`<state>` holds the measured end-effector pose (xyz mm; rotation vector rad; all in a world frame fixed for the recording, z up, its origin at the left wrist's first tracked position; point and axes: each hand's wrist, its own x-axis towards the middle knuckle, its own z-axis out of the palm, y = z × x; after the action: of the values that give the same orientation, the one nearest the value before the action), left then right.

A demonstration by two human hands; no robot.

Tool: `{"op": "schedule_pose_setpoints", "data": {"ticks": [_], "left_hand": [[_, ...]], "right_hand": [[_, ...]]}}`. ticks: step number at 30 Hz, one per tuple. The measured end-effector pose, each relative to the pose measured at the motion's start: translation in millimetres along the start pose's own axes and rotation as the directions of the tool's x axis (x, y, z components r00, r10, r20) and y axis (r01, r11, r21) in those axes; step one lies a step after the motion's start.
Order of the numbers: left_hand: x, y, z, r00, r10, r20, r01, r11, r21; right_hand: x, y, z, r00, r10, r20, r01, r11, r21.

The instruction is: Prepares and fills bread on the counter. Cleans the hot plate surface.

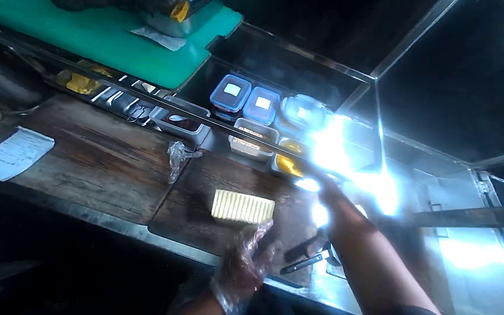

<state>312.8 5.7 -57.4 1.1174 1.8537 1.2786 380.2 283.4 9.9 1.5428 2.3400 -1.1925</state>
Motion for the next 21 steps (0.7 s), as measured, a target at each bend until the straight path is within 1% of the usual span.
{"op": "schedule_pose_setpoints", "data": {"ticks": [1,2,3,4,5,6,7,8,10,11,12,13,14,15,16,17,18,19,20,21], "left_hand": [[22.0,-11.8,-8.0,0.981,0.194,0.004,-0.187,0.940,0.286],[42.9,-21.8,-18.1,0.963,0.243,0.116,-0.269,0.835,0.481],[61.4,-27.8,-28.9,0.944,0.145,0.296,-0.300,0.751,0.589],[79.2,-30.2,-37.4,0.891,-0.017,0.453,-0.317,0.692,0.649],[95.0,-31.8,-42.8,0.829,-0.149,0.540,-0.335,0.641,0.691],[107.1,-33.4,-46.3,0.787,-0.233,0.572,-0.348,0.597,0.723],[114.9,-34.0,-49.0,0.774,-0.276,0.571,-0.347,0.569,0.745],[119.2,-31.6,-51.0,0.775,-0.305,0.553,-0.328,0.554,0.765],[124.4,-20.9,-52.3,0.778,-0.364,0.511,-0.253,0.563,0.786],[125.4,-15.7,-51.9,0.785,-0.385,0.485,-0.211,0.570,0.794],[126.7,-10.2,-51.2,0.786,-0.420,0.453,-0.158,0.572,0.805],[128.6,-4.9,-51.0,0.786,-0.459,0.414,-0.091,0.576,0.812],[131.3,-0.4,-52.4,0.776,-0.505,0.378,-0.005,0.595,0.804],[134.7,-0.1,-56.2,0.764,-0.539,0.355,0.085,0.629,0.773],[138.2,-5.1,-62.1,0.756,-0.549,0.356,0.165,0.686,0.709],[140.7,-12.3,-69.6,0.754,-0.543,0.371,0.252,0.760,0.599],[140.7,-20.0,-77.6,0.755,-0.531,0.384,0.339,0.818,0.464],[136.5,-26.0,-85.4,0.762,-0.519,0.388,0.424,0.852,0.308],[130.2,-31.8,-93.4,0.752,-0.525,0.398,0.514,0.846,0.145],[123.1,-40.9,-101.5,0.725,-0.536,0.431,0.598,0.801,-0.010]], "right_hand": [[10.5,4.7,6.1,1.000,0.002,0.017,-0.001,1.000,-0.027],[27.2,11.6,12.9,1.000,0.006,0.021,-0.005,0.999,-0.048],[51.5,23.1,22.4,0.999,0.026,0.030,-0.023,0.996,-0.088],[78.0,37.6,34.4,0.998,0.051,0.026,-0.047,0.991,-0.123],[98.1,46.5,44.9,0.997,0.074,0.016,-0.071,0.988,-0.136],[108.9,49.3,53.6,0.997,0.078,-0.007,-0.078,0.990,-0.121],[113.9,51.0,61.8,0.998,0.054,-0.036,-0.057,0.994,-0.097],[113.7,51.7,69.4,0.997,0.019,-0.068,-0.023,0.998,-0.066],[106.8,47.6,77.2,0.995,-0.038,-0.094,0.034,0.999,-0.039],[105.0,46.6,80.2,0.994,-0.051,-0.097,0.052,0.999,0.003],[107.7,47.5,83.6,0.995,-0.034,-0.096,0.038,0.998,0.041],[111.5,48.3,86.4,0.996,0.008,-0.089,0.004,0.991,0.131],[114.3,50.6,90.4,0.996,0.048,-0.078,-0.018,0.936,0.351],[114.2,50.3,94.3,0.994,0.099,-0.047,-0.044,0.754,0.656],[113.9,47.7,97.6,0.988,0.156,0.002,-0.077,0.478,0.875],[112.8,45.4,99.0,0.982,0.179,0.063,-0.108,0.259,0.960],[108.9,42.8,99.2,0.979,0.178,0.096,-0.124,0.157,0.980],[101.5,41.3,99.5,0.978,0.185,0.098,-0.125,0.142,0.982],[88.9,43.3,100.0,0.983,0.171,0.071,-0.102,0.184,0.978],[71.1,48.3,101.4,0.990,0.139,0.036,-0.070,0.246,0.967]]}}
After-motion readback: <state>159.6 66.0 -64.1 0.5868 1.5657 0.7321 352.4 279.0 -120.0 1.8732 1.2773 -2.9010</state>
